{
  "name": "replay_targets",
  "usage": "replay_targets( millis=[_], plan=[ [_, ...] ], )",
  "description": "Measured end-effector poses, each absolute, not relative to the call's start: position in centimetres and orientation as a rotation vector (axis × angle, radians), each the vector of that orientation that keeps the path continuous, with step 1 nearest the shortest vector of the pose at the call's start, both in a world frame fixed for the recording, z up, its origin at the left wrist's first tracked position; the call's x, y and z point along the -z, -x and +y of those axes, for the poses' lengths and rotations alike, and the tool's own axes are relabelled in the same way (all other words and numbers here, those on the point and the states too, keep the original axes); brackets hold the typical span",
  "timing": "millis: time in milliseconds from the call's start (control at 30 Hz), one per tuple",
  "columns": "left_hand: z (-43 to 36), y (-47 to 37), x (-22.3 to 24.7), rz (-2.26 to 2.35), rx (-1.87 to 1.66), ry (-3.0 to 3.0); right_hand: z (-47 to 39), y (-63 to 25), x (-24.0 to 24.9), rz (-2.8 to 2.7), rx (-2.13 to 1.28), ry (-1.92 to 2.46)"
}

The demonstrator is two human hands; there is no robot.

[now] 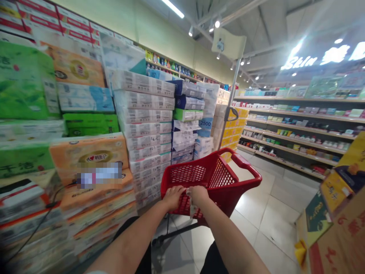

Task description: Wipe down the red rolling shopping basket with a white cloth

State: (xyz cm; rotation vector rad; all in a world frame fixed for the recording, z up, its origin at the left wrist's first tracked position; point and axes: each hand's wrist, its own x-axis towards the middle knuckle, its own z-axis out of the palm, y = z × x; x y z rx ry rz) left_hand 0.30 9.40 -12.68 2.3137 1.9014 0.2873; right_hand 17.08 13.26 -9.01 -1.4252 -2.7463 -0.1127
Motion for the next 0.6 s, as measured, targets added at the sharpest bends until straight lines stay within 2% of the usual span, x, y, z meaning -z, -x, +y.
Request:
replay_targets(
  millis=[233, 467, 600],
  plan=[
    [9.3, -0.5, 13.3, 1.923, -0.321, -2.313, 11.0, -17.0, 10.5, -2.538, 0.235, 1.473],
    [9.6, -0.6, 13.1, 1.926, -0.262, -2.318, 13.2, -17.4, 7.4, -2.726, -0.012, 1.488],
    [9.5, -0.8, 13.7, 1.948, -0.312, -2.333, 11.8, -17.3, 8.2, -2.647, 0.082, 1.509]
  ],
)
